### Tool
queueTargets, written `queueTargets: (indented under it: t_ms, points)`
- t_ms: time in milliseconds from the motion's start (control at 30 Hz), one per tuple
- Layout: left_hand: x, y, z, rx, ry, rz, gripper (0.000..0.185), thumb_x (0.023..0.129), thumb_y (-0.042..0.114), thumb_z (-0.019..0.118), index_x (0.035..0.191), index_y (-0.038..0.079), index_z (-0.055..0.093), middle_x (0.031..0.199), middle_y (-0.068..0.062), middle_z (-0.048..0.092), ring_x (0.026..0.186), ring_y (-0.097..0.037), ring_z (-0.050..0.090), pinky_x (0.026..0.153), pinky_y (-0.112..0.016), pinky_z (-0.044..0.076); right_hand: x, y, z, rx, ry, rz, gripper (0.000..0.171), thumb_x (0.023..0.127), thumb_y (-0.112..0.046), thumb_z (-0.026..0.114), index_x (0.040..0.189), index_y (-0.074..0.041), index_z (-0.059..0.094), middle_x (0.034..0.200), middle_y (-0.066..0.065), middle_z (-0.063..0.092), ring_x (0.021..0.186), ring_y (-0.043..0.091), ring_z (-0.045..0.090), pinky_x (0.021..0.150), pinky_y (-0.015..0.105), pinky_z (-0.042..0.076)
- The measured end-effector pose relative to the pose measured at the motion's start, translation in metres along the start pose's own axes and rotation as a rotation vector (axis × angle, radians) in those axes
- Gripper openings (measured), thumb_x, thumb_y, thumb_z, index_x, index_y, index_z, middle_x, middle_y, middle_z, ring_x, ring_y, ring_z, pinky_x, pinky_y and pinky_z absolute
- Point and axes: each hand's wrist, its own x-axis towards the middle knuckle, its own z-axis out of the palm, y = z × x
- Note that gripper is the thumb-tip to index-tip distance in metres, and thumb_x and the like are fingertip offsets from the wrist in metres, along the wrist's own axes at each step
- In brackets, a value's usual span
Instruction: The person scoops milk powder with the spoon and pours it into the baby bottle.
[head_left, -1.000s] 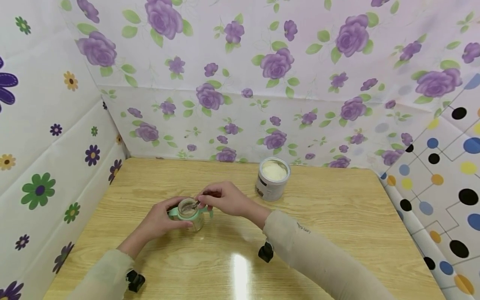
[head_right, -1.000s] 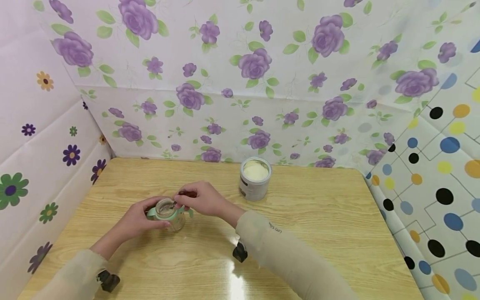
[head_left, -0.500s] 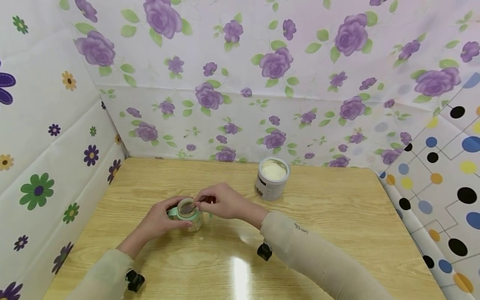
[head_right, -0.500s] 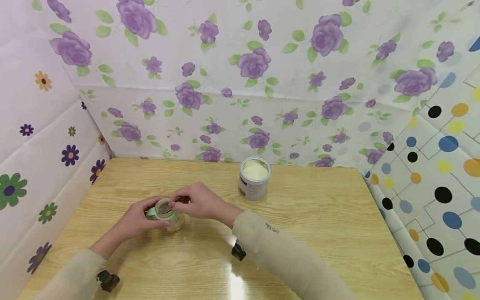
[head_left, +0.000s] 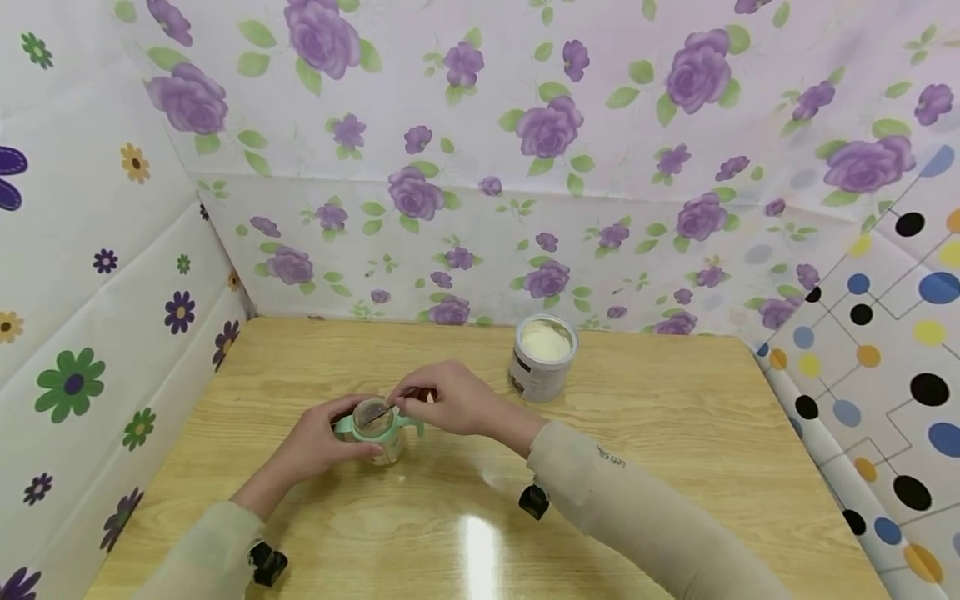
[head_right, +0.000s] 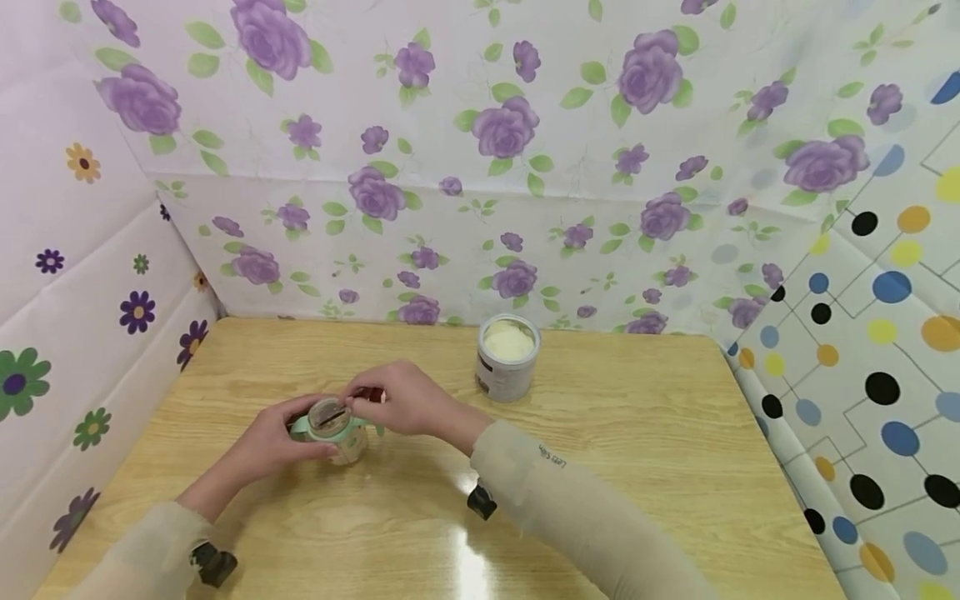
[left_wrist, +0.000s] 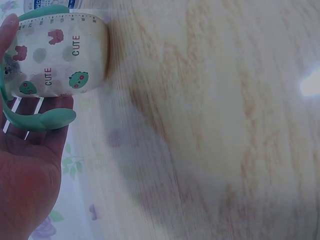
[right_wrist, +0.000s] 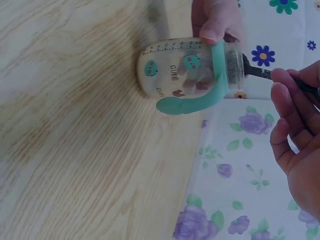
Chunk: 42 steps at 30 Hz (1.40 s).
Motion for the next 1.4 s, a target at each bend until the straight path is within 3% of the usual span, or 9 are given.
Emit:
queueTargets:
  t_ms: [167,267,400,533,700,767,1133,1400]
  points:
    - [0.001,0.000,0.000,0.005,-0.003,-0.004,0.076,0.081,0.039,0.096,0.147,0.018,0.065,0.137,-0.006,0.071,0.116,-0.025,0.070,0.094,-0.038,0.058,-0.002,-0.001,-0.003,0.175,0.070,0.094,0.026,0.112,-0.016,0.058,0.120,-0.005,0.080,0.096,0.009,0.080,0.075,0.011,0.070,0.068,0.027,0.058]
    - [0.001,0.001,0.000,-0.010,-0.011,-0.005,0.076,0.082,0.037,0.095,0.148,0.015,0.064,0.134,-0.006,0.072,0.113,-0.023,0.071,0.092,-0.034,0.059,-0.003,0.002,-0.002,0.316,0.128,0.155,0.027,0.112,-0.017,0.058,0.120,-0.002,0.079,0.096,0.011,0.080,0.078,0.016,0.073,0.074,0.032,0.062]
    - [-0.001,0.001,-0.002,-0.013,-0.016,-0.008,0.073,0.084,0.035,0.095,0.146,0.011,0.065,0.128,-0.008,0.073,0.110,-0.024,0.071,0.091,-0.034,0.058,-0.005,0.009,0.001,0.492,0.215,0.224,0.028,0.112,-0.020,0.059,0.121,-0.001,0.079,0.095,0.006,0.081,0.078,0.021,0.073,0.076,0.029,0.058]
    - [0.001,0.003,-0.001,-0.007,-0.013,-0.006,0.075,0.083,0.035,0.095,0.146,0.010,0.065,0.128,-0.008,0.074,0.113,-0.025,0.070,0.094,-0.036,0.058,-0.012,0.017,-0.001,0.714,0.294,0.303,0.032,0.112,-0.022,0.058,0.124,0.002,0.076,0.093,0.000,0.080,0.076,0.015,0.071,0.074,0.027,0.051]
    - [0.001,0.002,0.000,-0.006,-0.004,0.007,0.076,0.081,0.034,0.097,0.147,0.011,0.065,0.132,-0.010,0.072,0.115,-0.027,0.070,0.094,-0.038,0.058,-0.027,0.027,-0.015,0.960,0.388,0.383,0.037,0.113,-0.018,0.055,0.131,0.012,0.067,0.088,-0.002,0.078,0.073,0.010,0.068,0.073,0.025,0.054]
    - [0.000,0.002,0.000,-0.007,-0.002,0.013,0.075,0.081,0.034,0.097,0.146,0.013,0.066,0.134,-0.011,0.071,0.116,-0.028,0.069,0.094,-0.039,0.058,-0.034,0.030,-0.026,0.993,0.420,0.396,0.038,0.114,-0.016,0.054,0.133,0.014,0.065,0.087,-0.002,0.078,0.071,0.010,0.068,0.073,0.024,0.056]
    - [0.001,0.001,-0.001,-0.002,-0.009,0.008,0.077,0.081,0.037,0.096,0.147,0.015,0.065,0.138,-0.010,0.070,0.119,-0.030,0.069,0.095,-0.037,0.058,-0.083,0.054,-0.096,0.975,0.598,0.426,0.026,0.114,-0.020,0.055,0.119,-0.002,0.074,0.088,-0.002,0.078,0.071,0.010,0.060,0.069,0.024,0.048]
    - [0.001,0.001,-0.001,0.014,-0.004,0.004,0.075,0.081,0.036,0.097,0.146,0.015,0.066,0.136,-0.009,0.071,0.118,-0.027,0.068,0.094,-0.036,0.057,-0.121,0.081,-0.133,0.900,0.718,0.427,0.026,0.113,-0.021,0.058,0.117,-0.004,0.077,0.088,-0.002,0.077,0.073,0.010,0.061,0.069,0.022,0.051]
